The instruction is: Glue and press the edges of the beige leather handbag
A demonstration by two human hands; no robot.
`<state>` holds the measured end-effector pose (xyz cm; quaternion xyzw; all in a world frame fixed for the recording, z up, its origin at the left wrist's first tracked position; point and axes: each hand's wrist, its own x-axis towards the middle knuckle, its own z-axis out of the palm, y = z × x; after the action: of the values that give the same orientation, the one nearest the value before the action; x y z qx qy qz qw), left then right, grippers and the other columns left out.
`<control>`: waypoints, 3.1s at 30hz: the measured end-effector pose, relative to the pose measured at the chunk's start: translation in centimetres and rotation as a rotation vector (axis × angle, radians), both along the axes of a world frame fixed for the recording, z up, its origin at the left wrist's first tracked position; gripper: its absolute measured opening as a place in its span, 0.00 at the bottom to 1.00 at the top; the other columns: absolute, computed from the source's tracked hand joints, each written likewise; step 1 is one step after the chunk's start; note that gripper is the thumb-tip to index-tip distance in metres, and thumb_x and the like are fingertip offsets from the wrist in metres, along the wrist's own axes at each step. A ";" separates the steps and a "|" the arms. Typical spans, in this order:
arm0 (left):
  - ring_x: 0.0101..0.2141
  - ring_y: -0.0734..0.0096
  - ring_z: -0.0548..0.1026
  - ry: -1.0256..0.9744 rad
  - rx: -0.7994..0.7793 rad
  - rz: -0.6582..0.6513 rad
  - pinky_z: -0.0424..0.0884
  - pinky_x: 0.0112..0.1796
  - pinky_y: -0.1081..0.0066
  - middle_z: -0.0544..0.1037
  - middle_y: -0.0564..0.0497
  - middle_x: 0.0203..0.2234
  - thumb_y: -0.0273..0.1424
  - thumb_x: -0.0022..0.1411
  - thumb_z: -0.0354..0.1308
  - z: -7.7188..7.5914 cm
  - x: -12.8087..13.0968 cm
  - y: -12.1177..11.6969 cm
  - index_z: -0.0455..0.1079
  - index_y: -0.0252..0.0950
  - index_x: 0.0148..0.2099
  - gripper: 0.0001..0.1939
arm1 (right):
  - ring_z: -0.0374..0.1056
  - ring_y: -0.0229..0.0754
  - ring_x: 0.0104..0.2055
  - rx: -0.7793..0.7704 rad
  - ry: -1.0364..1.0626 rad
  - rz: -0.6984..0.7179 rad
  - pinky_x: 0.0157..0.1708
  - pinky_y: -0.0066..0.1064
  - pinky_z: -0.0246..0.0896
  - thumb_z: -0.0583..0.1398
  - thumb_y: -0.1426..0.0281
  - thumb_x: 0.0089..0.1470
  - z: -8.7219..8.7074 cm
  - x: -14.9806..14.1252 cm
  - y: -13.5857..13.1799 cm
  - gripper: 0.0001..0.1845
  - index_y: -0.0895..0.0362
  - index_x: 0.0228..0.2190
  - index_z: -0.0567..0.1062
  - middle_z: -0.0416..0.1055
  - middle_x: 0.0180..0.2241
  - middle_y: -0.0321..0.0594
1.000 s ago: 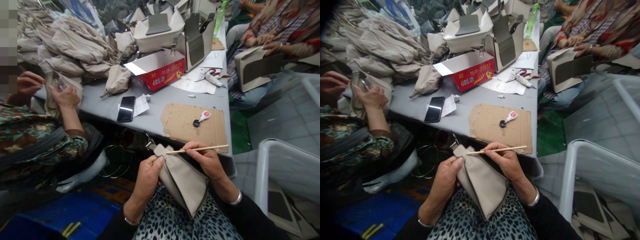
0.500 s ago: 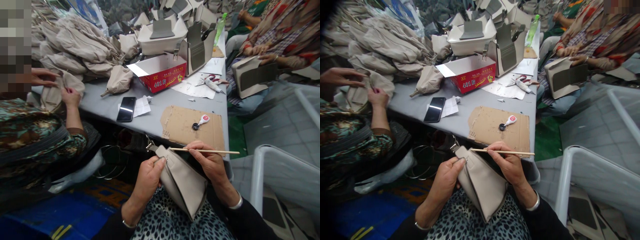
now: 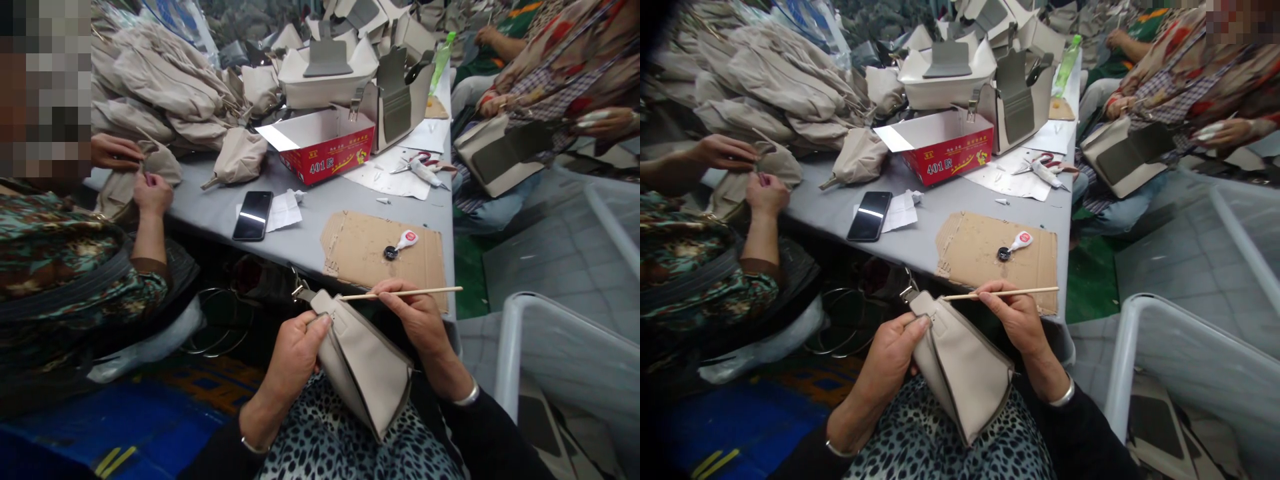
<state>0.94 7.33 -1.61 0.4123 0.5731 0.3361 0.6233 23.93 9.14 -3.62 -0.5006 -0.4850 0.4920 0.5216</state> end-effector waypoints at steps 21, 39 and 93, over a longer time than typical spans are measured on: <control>0.15 0.77 0.60 -0.027 -0.031 -0.019 0.58 0.15 0.79 0.66 0.56 0.16 0.50 0.63 0.59 -0.2 -0.3 -0.1 0.74 0.32 0.34 0.23 | 0.76 0.41 0.37 0.000 0.134 0.054 0.42 0.32 0.70 0.67 0.64 0.61 -1.2 0.4 1.6 0.05 0.52 0.35 0.82 0.81 0.33 0.37; 0.15 0.76 0.61 -0.042 -0.012 0.072 0.58 0.14 0.78 0.68 0.55 0.15 0.51 0.62 0.60 -1.1 -1.7 -0.6 0.72 0.33 0.34 0.23 | 0.61 0.57 0.48 0.330 -1.764 0.236 0.46 0.43 0.55 0.54 0.77 0.66 3.8 -1.8 9.9 0.11 0.62 0.42 0.77 0.74 0.40 0.54; 0.22 0.68 0.73 -0.185 -0.101 -0.172 0.65 0.21 0.76 0.80 0.44 0.26 0.44 0.57 0.67 5.1 -6.2 0.7 0.82 0.30 0.42 0.21 | 0.64 0.35 0.30 -0.344 0.353 0.932 0.33 0.26 0.60 0.72 0.53 0.52 1.9 -8.3 4.4 0.23 0.60 0.33 0.75 0.70 0.29 0.33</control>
<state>-5.27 8.01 3.45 0.3954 0.4918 0.2886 0.7201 15.61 13.57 -1.69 -0.2196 -0.4729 0.8213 0.2314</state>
